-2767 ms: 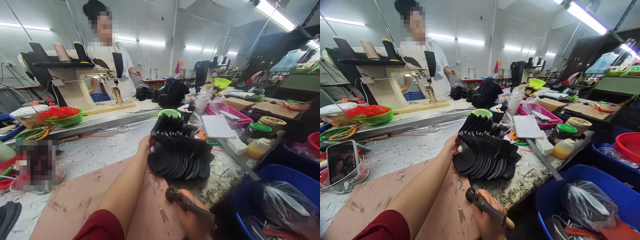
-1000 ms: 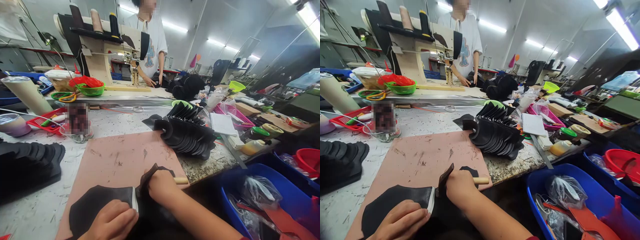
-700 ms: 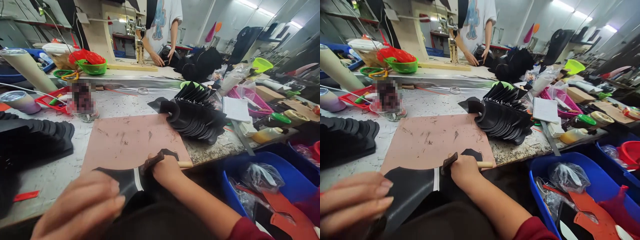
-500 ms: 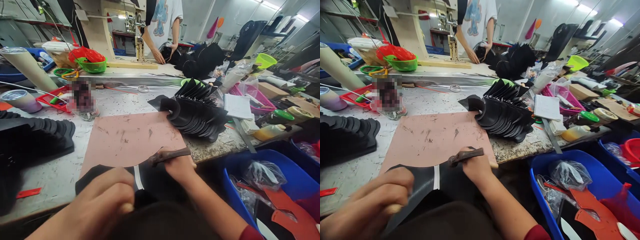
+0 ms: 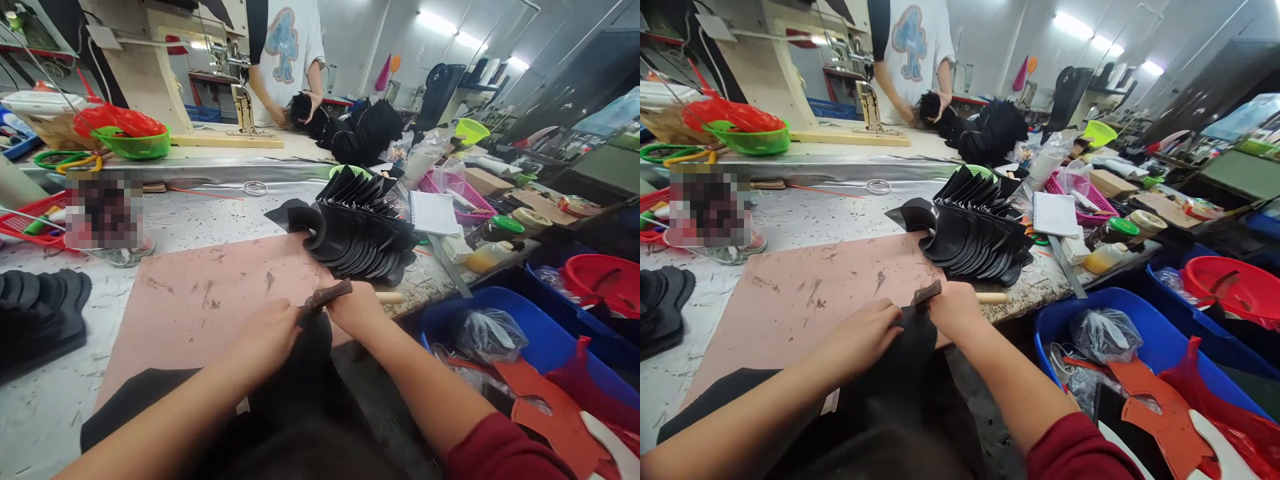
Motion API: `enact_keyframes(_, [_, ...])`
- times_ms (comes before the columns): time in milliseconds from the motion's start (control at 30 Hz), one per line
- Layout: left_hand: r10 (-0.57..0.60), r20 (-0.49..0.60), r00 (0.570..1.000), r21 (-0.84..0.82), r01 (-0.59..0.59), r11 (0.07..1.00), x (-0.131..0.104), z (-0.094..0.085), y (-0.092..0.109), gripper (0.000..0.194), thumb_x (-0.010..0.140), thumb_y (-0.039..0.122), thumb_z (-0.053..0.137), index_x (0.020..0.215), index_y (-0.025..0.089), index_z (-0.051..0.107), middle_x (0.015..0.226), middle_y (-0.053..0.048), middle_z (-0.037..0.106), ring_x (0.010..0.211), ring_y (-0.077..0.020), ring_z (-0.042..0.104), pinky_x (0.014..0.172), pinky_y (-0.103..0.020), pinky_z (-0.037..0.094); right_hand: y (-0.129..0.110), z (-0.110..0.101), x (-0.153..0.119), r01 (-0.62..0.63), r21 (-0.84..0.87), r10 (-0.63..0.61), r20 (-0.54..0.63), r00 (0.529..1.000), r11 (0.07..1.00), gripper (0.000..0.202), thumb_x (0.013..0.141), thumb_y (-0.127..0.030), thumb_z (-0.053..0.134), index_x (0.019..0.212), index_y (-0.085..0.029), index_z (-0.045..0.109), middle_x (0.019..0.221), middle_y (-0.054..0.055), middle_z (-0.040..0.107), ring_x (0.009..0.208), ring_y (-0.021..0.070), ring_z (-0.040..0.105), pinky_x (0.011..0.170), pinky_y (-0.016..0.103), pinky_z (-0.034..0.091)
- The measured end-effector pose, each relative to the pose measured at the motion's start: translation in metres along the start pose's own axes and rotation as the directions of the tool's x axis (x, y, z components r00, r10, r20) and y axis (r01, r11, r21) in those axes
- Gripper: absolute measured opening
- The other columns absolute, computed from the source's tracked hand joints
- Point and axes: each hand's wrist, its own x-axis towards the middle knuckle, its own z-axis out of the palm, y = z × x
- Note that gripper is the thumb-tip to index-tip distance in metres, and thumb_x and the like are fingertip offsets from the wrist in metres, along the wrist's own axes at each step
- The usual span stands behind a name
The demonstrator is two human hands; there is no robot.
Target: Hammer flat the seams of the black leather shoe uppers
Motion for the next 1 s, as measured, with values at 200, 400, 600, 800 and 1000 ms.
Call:
enact_keyframes(200, [-0.197,-0.107,0.974,-0.159,0.179,0.971,0.005,0.028,-0.014,0.015,0.082,0.016,0.048,0.095,0.015,0.055,0.095,-0.007,0.059,0.089,-0.0204,0.056,0.076,-0.032,0.046,-0.016,0.005,0.014,-0.011,0.083,0.005,0.079,0.997,0.996,0.02,0.081,-0.017,0.04,0.084,-0.018,0.061,0.076,0.007,0.066,0.072,0.0198,0.062,0.053,0.025,0.036])
enact_keyframes(400, [-0.086,-0.28,0.956,-0.211,0.026,0.977,0.003,0.039,-0.023,0.022,0.082,0.014,0.043,0.092,0.019,0.063,0.087,-0.005,0.062,0.085,-0.0187,0.057,0.077,-0.031,0.047,-0.015,0.0,0.014,0.01,0.086,-0.019,0.096,0.995,0.996,0.023,0.084,-0.018,0.037,0.09,-0.019,0.059,0.076,0.007,0.065,0.072,0.0187,0.062,0.054,0.024,0.037])
enact_keyframes(600, [0.069,-0.281,0.957,0.021,-0.066,0.998,0.003,0.042,-0.024,0.03,0.085,0.011,0.037,0.095,0.019,0.065,0.085,-0.007,0.06,0.079,-0.0189,0.055,0.07,-0.031,0.046,-0.014,-0.006,0.015,0.067,0.107,-0.074,0.063,0.995,0.992,0.024,0.084,-0.017,0.037,0.088,-0.017,0.061,0.076,0.006,0.065,0.071,0.017,0.061,0.053,0.023,0.034])
enact_keyframes(800, [0.124,-0.245,0.961,0.129,-0.094,0.987,0.003,0.033,-0.019,0.026,0.086,0.01,0.04,0.089,0.018,0.064,0.082,-0.007,0.059,0.076,-0.0198,0.052,0.067,-0.032,0.041,-0.016,-0.015,0.019,0.138,0.124,-0.141,0.016,0.99,0.983,0.023,0.083,-0.017,0.039,0.083,-0.018,0.062,0.073,0.005,0.066,0.072,0.0179,0.061,0.053,0.025,0.033])
enact_keyframes(1000, [0.07,-0.174,0.982,0.02,-0.067,0.998,0.005,0.028,-0.027,0.024,0.083,0.013,0.043,0.095,0.02,0.062,0.082,-0.005,0.06,0.079,-0.0203,0.054,0.071,-0.033,0.043,-0.011,-0.011,0.024,0.068,0.122,-0.07,0.012,0.997,0.99,0.021,0.08,-0.018,0.043,0.081,-0.018,0.063,0.076,0.005,0.067,0.07,0.0185,0.062,0.055,0.025,0.036])
